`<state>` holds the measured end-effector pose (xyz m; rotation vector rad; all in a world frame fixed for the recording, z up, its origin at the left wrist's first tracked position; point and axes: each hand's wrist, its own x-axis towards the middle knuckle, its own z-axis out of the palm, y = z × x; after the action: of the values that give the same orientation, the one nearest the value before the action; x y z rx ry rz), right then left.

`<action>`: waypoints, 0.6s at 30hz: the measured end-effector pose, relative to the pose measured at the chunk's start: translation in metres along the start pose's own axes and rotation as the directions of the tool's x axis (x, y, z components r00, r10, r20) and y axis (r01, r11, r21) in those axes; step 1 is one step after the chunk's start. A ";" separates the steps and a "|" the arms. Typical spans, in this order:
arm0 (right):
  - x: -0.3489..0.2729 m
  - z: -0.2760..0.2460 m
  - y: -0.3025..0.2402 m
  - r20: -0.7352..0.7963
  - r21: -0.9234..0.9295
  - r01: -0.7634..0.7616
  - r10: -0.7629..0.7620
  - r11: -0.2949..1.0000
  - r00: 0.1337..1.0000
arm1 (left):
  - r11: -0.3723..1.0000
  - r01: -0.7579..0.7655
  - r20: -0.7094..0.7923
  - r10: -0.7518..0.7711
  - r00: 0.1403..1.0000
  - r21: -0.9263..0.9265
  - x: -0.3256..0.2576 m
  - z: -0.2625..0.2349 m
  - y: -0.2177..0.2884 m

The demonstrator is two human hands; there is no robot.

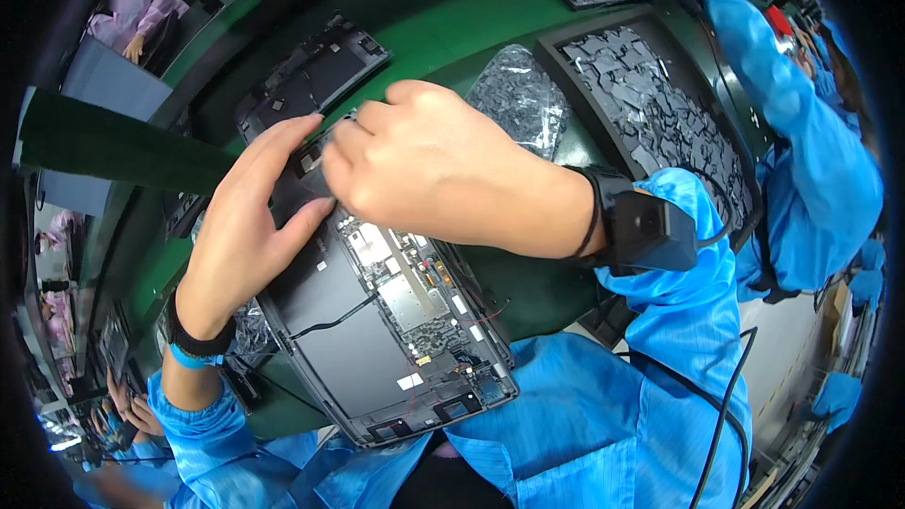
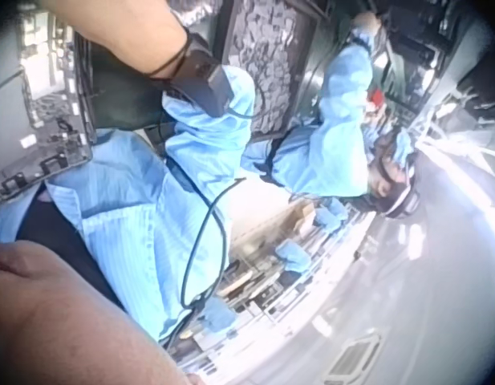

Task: Assembling internal components into tablet computer housings on a factory production line.

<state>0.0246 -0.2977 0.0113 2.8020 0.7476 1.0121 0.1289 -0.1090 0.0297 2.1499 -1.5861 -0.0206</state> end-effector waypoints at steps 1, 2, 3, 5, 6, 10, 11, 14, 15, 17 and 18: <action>0.001 -0.003 0.001 0.127 -0.020 0.027 -0.025 0.999 0.992 | 0.999 0.029 -0.001 -0.029 1.000 -0.031 -0.001 0.001 -0.003; 0.004 -0.007 0.002 0.253 -0.038 0.058 -0.047 0.998 0.966 | 0.996 0.057 -0.002 -0.057 0.998 -0.063 -0.002 0.001 -0.004; 0.009 -0.011 0.002 0.247 0.006 0.088 -0.087 0.996 0.965 | 0.990 0.115 0.030 -0.113 0.993 -0.081 -0.001 -0.003 -0.004; 0.018 -0.016 0.002 0.345 0.003 0.124 -0.117 0.992 0.931 | 0.982 0.158 0.046 -0.154 0.987 -0.106 -0.001 -0.005 -0.004; 0.021 -0.019 0.001 0.442 -0.016 0.144 -0.122 0.989 0.889 | 0.975 0.179 0.068 -0.171 0.983 -0.131 0.000 -0.006 -0.003; 0.018 -0.012 -0.020 0.417 -0.200 0.263 -0.161 0.944 0.895 | 0.979 0.152 0.026 -0.150 0.988 -0.139 -0.003 -0.003 -0.006; 0.015 -0.006 -0.024 0.287 -0.224 0.225 -0.157 0.948 0.945 | 0.979 0.146 0.031 -0.143 0.989 -0.143 -0.004 -0.003 -0.007; 0.010 -0.001 -0.036 0.177 -0.231 0.142 -0.102 0.963 0.979 | 0.979 0.119 0.030 -0.116 0.993 -0.163 -0.001 -0.001 -0.005; 0.009 0.002 -0.041 0.139 -0.232 0.091 -0.060 0.968 0.989 | 0.980 0.116 0.038 -0.112 0.993 -0.162 -0.002 -0.002 -0.005; 0.007 0.013 -0.043 -0.012 -0.204 0.020 -0.023 0.979 1.000 | 0.984 0.080 -0.007 -0.082 0.997 -0.158 -0.005 0.000 -0.006; 0.008 0.012 -0.041 -0.009 -0.205 0.022 -0.024 0.978 1.000 | 0.987 0.047 -0.050 -0.055 0.997 -0.152 -0.007 0.000 -0.007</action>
<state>0.0202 -0.2567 -0.0020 2.6083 0.6352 1.0383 0.1326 -0.1010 0.0247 2.0564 -1.4508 -0.0957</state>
